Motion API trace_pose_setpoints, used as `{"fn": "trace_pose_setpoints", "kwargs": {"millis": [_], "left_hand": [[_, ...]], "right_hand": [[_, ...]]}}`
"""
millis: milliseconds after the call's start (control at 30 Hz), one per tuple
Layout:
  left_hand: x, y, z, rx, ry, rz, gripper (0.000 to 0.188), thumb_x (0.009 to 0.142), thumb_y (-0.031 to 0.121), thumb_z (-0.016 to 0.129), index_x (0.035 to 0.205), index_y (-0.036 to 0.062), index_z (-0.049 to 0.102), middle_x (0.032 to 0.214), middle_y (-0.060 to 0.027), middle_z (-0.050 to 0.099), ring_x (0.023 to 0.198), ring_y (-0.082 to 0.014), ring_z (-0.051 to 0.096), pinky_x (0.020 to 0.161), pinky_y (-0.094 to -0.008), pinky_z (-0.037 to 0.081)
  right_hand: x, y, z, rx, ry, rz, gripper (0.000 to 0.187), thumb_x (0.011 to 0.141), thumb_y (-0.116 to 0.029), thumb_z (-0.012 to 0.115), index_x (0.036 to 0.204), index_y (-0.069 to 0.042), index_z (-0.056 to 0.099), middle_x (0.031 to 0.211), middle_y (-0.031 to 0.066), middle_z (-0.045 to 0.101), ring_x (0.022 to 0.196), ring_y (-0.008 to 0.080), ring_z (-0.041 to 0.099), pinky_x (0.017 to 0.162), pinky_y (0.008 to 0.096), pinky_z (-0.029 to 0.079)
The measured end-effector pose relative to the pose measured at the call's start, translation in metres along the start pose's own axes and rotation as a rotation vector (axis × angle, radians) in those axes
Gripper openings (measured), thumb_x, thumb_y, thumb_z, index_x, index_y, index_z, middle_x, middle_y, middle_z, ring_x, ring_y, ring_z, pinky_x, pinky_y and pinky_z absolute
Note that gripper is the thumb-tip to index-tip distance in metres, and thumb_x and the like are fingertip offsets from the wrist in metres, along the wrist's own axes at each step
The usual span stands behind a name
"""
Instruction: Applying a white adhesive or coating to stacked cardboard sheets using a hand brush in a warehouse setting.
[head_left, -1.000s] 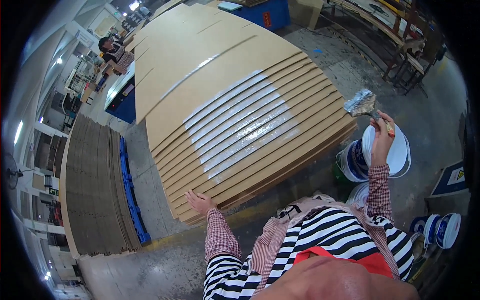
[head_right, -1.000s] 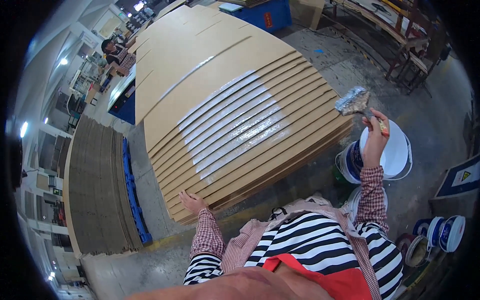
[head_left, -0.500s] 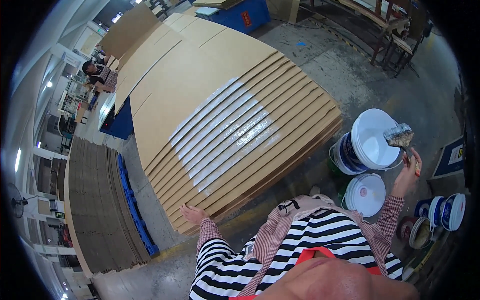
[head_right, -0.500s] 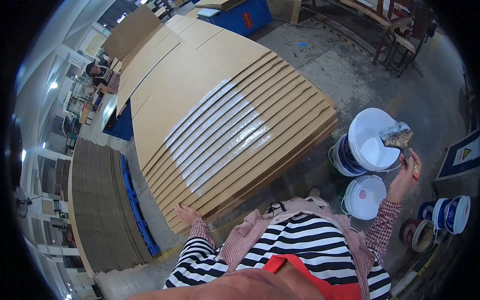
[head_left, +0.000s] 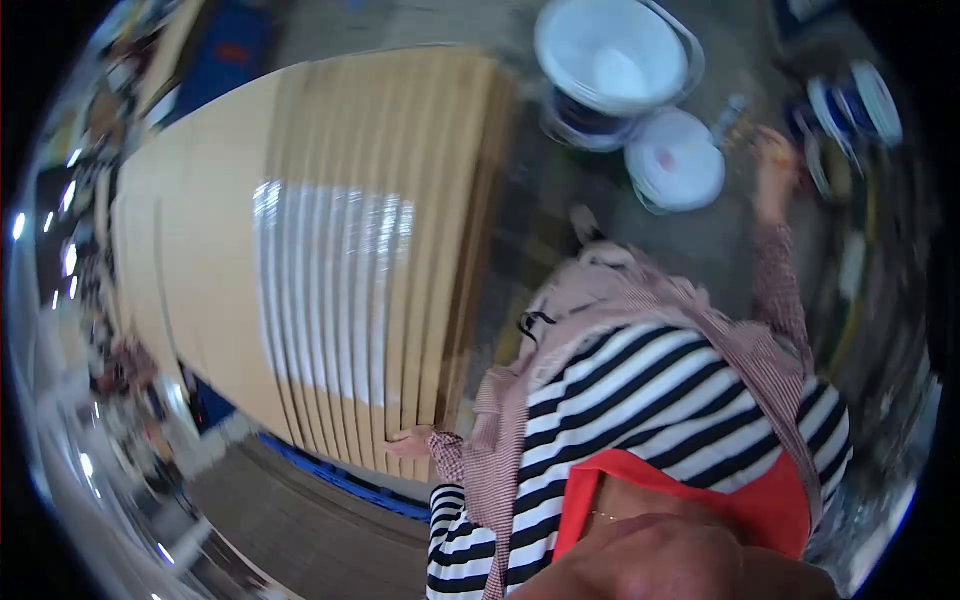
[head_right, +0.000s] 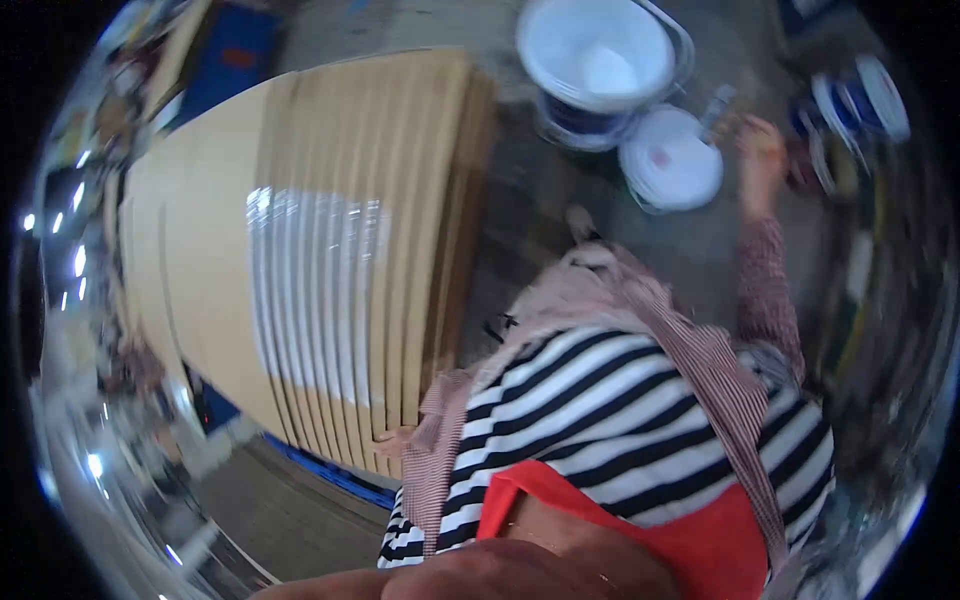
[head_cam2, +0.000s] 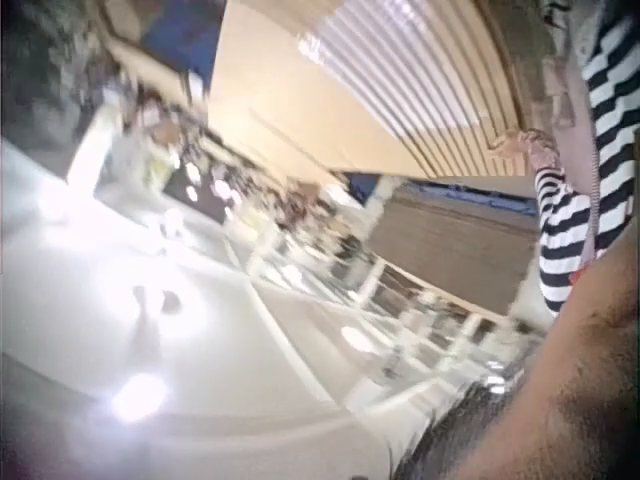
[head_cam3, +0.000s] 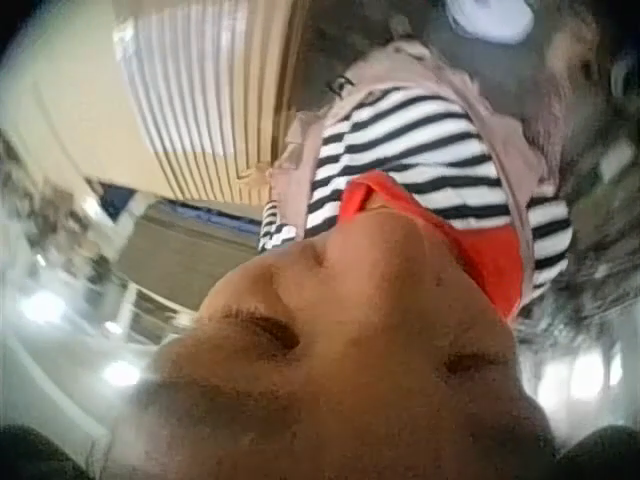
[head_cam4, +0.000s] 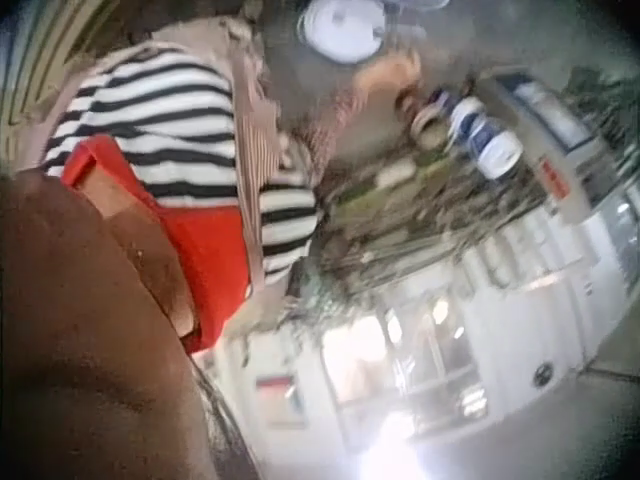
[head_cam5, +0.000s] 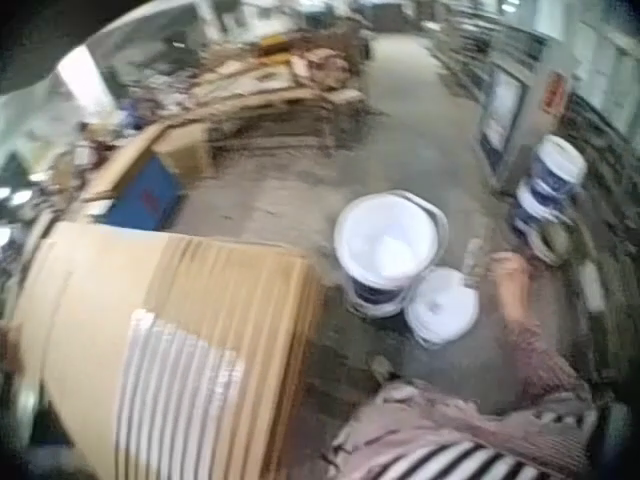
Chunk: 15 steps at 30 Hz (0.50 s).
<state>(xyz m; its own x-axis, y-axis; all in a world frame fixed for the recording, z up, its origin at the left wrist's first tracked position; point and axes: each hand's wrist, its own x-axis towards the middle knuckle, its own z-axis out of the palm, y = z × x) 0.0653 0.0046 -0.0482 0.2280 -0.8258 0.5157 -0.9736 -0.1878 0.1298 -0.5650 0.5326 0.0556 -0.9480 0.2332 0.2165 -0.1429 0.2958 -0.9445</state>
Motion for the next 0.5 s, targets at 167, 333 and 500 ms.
{"fn": "trace_pose_setpoints", "kwargs": {"millis": [167, 333, 500], "left_hand": [[0.002, -0.011, 0.011, -0.004, -0.016, -0.057, 0.044, 0.097, 0.026, 0.034, 0.129, -0.0037, 0.043, 0.132, -0.0242, 0.045, 0.122, -0.0379, 0.043, 0.102, -0.0461, 0.034], [0.0, -0.003, -0.009, -0.001, -0.052, -0.071, 0.044, 0.097, 0.025, 0.035, 0.129, -0.0045, 0.042, 0.132, -0.0254, 0.045, 0.121, -0.0388, 0.043, 0.102, -0.0463, 0.034], [-0.003, 0.006, -0.012, -0.034, -0.081, -0.049, 0.044, 0.097, 0.025, 0.035, 0.129, -0.0054, 0.042, 0.131, -0.0267, 0.045, 0.121, -0.0396, 0.043, 0.102, -0.0464, 0.034]], "right_hand": [[-0.078, 0.107, 0.025, -0.472, -0.188, -0.219, 0.007, 0.082, 0.0, 0.055, 0.086, -0.003, 0.06, 0.093, 0.0109, 0.061, 0.083, 0.0273, 0.058, 0.077, 0.0328, 0.045], [-0.12, 0.188, 0.061, -0.628, -0.458, 0.008, 0.018, 0.078, 0.006, 0.051, 0.09, -0.007, 0.058, 0.1, 0.0108, 0.056, 0.093, 0.0344, 0.053, 0.082, 0.0428, 0.043], [-0.112, 0.236, 0.073, -0.776, -0.487, 0.075, 0.022, 0.075, 0.007, 0.055, 0.091, -0.009, 0.057, 0.101, 0.011, 0.054, 0.095, 0.0338, 0.052, 0.082, 0.0437, 0.043]]}}
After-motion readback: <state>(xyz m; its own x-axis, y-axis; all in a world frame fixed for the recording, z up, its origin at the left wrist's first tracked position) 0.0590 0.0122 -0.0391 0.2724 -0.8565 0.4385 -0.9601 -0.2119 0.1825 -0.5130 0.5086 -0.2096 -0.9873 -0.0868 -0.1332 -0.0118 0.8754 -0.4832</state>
